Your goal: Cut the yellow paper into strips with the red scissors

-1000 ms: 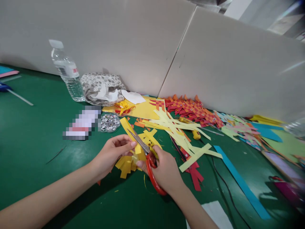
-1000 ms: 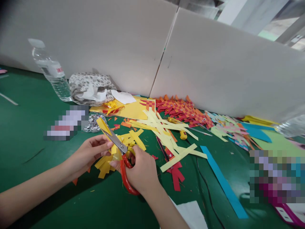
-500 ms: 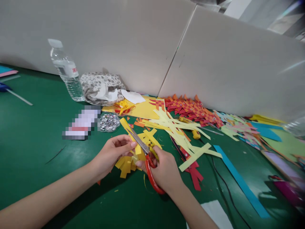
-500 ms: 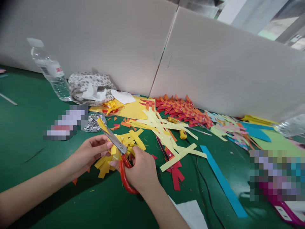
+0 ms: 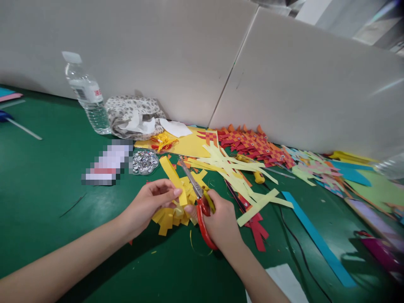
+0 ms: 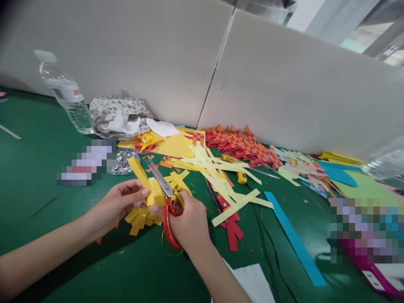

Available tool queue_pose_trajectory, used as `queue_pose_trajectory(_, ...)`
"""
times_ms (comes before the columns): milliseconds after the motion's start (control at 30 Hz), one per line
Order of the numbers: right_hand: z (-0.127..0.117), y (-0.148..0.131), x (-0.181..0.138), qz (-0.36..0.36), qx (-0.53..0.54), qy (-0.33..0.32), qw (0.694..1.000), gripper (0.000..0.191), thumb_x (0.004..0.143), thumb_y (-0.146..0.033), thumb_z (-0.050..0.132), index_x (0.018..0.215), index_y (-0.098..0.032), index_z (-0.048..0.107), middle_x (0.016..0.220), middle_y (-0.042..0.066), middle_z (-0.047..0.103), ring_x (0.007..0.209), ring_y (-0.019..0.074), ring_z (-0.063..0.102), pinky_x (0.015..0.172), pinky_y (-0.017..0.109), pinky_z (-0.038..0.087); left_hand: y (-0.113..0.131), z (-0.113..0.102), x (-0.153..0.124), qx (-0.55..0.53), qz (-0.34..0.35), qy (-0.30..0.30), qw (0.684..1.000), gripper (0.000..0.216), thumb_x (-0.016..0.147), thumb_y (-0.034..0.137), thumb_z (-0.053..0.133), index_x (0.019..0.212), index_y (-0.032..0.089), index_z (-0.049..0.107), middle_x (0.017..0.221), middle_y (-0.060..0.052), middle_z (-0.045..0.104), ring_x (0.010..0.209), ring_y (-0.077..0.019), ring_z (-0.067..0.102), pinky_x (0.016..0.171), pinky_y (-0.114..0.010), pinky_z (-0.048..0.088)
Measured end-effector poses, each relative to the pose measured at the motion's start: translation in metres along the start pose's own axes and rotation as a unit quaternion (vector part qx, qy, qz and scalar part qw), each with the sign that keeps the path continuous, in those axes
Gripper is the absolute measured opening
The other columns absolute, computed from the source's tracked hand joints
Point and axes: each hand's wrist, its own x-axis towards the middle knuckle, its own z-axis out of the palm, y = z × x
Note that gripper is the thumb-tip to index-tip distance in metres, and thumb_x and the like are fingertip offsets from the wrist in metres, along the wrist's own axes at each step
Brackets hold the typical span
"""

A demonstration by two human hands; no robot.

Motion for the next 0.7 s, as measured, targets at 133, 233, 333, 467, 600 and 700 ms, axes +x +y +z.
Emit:
queue_pose_trajectory(133, -0.0037, 0.0006, 0.0026, 0.026, 0.021, 0.014, 0.999, 0.036, 0.069, -0.040, 0.061, 0.061, -0.023, 0.031, 0.050, -0.008, 0.037, 0.046, 0.0084, 0.033, 0.043, 0.019, 0.029, -0.0007, -0.0019, 0.0019, -0.013, -0.013, 0.019, 1.000, 0.017, 0.065, 0.026, 0.076, 0.070, 0.018, 0.062, 0.067, 0.003, 0.064, 0.058, -0.0061, 0.057, 0.057, -0.016, 0.047)
queue_pose_trajectory(233, -0.0027, 0.0031, 0.0029, 0.036, 0.019, 0.002, 0.999, 0.035, 0.070, -0.039, 0.060, 0.061, -0.023, 0.030, 0.050, -0.008, 0.038, 0.046, 0.0088, 0.034, 0.044, 0.019, 0.030, -0.0014, -0.0035, 0.0031, -0.012, -0.013, 0.030, 0.999, 0.018, 0.064, 0.027, 0.076, 0.071, 0.018, 0.062, 0.069, 0.003, 0.063, 0.058, -0.0061, 0.057, 0.056, -0.015, 0.047)
queue_pose_trajectory(333, -0.0001, 0.0064, 0.0026, 0.037, 0.010, -0.009, 0.999, 0.031, 0.070, -0.039, 0.059, 0.064, -0.023, 0.033, 0.051, -0.008, 0.041, 0.046, 0.0092, 0.036, 0.044, 0.019, 0.030, -0.0018, -0.0046, 0.0033, 0.009, -0.010, 0.035, 0.999, 0.019, 0.065, 0.029, 0.076, 0.072, 0.018, 0.062, 0.070, 0.003, 0.062, 0.057, -0.0053, 0.055, 0.055, -0.014, 0.046)
queue_pose_trajectory(467, 0.0009, 0.0081, 0.0033, 0.041, -0.005, -0.006, 0.999, 0.029, 0.070, -0.039, 0.058, 0.066, -0.023, 0.034, 0.053, -0.008, 0.044, 0.047, 0.0097, 0.038, 0.045, 0.019, 0.030, -0.0011, -0.0053, 0.0034, 0.048, 0.000, 0.035, 0.998, 0.019, 0.066, 0.031, 0.074, 0.074, 0.018, 0.061, 0.069, 0.003, 0.060, 0.061, -0.0065, 0.055, 0.055, -0.015, 0.046)
queue_pose_trajectory(600, 0.0006, 0.0067, 0.0033, 0.039, -0.047, -0.023, 0.998, 0.029, 0.070, -0.040, 0.058, 0.066, -0.023, 0.035, 0.053, -0.007, 0.045, 0.047, 0.0106, 0.040, 0.045, 0.020, 0.029, -0.0013, -0.0058, 0.0045, 0.058, 0.013, 0.042, 0.997, 0.020, 0.067, 0.031, 0.074, 0.074, 0.018, 0.060, 0.070, 0.003, 0.060, 0.065, -0.0075, 0.056, 0.056, -0.015, 0.046)
queue_pose_trajectory(700, 0.0017, 0.0055, 0.0019, 0.027, -0.083, -0.033, 0.996, 0.028, 0.069, -0.042, 0.058, 0.069, -0.023, 0.037, 0.055, -0.006, 0.047, 0.048, 0.0120, 0.043, 0.047, 0.021, 0.028, -0.0031, -0.0064, 0.0053, 0.047, 0.021, 0.047, 0.998, 0.021, 0.066, 0.031, 0.074, 0.073, 0.018, 0.060, 0.073, 0.002, 0.059, 0.064, -0.0071, 0.055, 0.056, -0.015, 0.046)
